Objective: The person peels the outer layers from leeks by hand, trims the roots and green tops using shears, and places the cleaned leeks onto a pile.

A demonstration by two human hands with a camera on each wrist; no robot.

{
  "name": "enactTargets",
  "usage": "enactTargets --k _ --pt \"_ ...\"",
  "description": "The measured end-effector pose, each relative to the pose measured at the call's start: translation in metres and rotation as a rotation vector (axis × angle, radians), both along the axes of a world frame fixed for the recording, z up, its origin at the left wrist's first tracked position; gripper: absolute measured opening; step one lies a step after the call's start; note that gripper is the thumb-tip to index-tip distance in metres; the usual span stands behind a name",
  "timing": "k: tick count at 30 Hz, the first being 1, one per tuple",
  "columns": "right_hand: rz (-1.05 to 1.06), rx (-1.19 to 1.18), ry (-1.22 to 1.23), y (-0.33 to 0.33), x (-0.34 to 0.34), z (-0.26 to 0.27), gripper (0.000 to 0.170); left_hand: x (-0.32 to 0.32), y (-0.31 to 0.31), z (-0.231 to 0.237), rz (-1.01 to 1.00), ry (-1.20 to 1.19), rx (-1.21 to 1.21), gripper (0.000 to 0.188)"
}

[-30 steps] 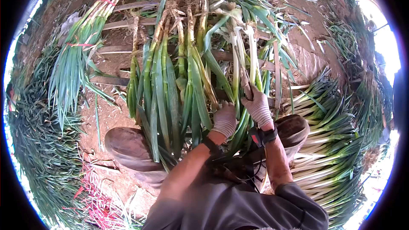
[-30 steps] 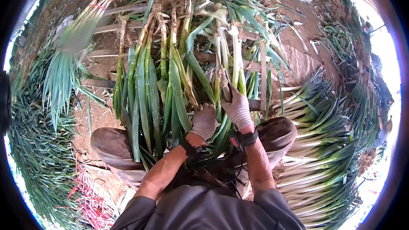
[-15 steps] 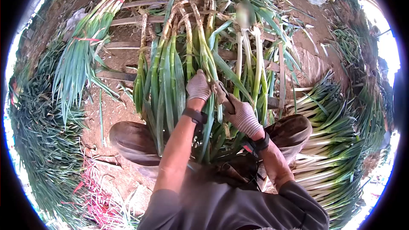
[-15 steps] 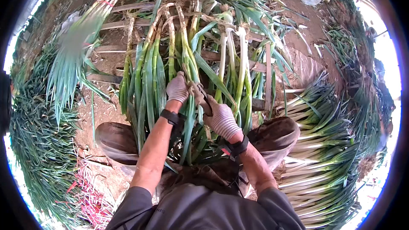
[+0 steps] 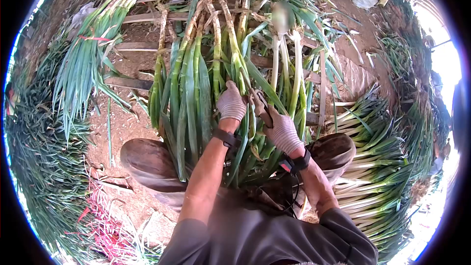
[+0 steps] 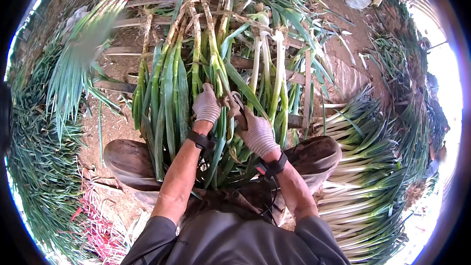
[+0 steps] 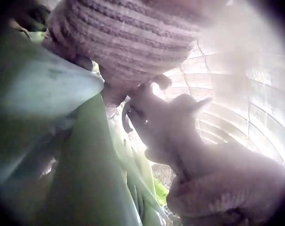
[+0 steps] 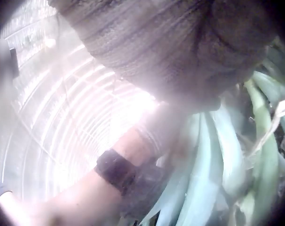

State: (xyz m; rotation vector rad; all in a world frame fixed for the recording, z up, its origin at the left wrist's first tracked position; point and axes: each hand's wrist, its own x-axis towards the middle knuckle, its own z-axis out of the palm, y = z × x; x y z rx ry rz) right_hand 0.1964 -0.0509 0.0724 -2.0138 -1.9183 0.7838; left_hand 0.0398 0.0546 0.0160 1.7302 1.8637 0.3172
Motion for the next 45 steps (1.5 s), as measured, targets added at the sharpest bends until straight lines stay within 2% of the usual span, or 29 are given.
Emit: enactTargets --k 6,9,10,13,18,24,27,30,37,41,42,45 --pt "-0.005 0.061 -0.041 0.04 -0.001 -0.008 0.054 -0.002 0.001 0.012 -0.033 -0.015 -0.06 0.066" --pt "-0.024 0.058 -0.02 0.063 -0.003 -0.014 0.046 -0.002 0.002 0.02 -0.026 -0.03 -0.106 0.068" --pt "-0.021 0.081 -0.018 0.069 -0.006 -0.01 0.036 -0.003 0.001 0.02 -0.032 -0.031 -0.111 0.069" --pt "-0.009 0.081 -0.06 0.093 -0.008 -0.012 0.032 -0.004 0.001 0.018 -0.044 -0.029 -0.133 0.074" --pt "-0.029 0.116 -0.087 0.139 -0.012 -0.024 0.038 -0.004 0.003 0.0 -0.041 -0.012 -0.122 0.077" --pt "-0.017 0.129 -0.12 0.195 -0.016 -0.022 0.031 -0.005 0.002 -0.004 -0.059 0.002 -0.109 0.083" --pt "-0.014 0.155 -0.112 0.222 -0.019 -0.028 0.03 -0.006 0.003 0.005 -0.084 0.001 -0.156 0.073" --pt "0.027 0.156 -0.15 0.249 -0.022 -0.03 0.03 -0.005 0.002 -0.005 -0.089 -0.005 -0.12 0.081" --pt "-0.06 0.202 -0.121 0.309 -0.032 -0.043 0.029 -0.005 -0.002 -0.02 -0.076 -0.026 -0.066 0.081" --pt "-0.042 0.147 -0.083 0.3 -0.033 -0.04 0.03 -0.003 0.0 -0.017 -0.086 -0.005 -0.099 0.079" --pt "0.018 0.171 -0.03 0.282 -0.028 -0.035 0.03 -0.003 -0.001 -0.015 -0.088 0.001 -0.11 0.078" --pt "-0.026 0.072 0.036 0.223 -0.019 -0.019 0.03 -0.001 -0.007 -0.016 -0.038 -0.059 0.044 0.06"
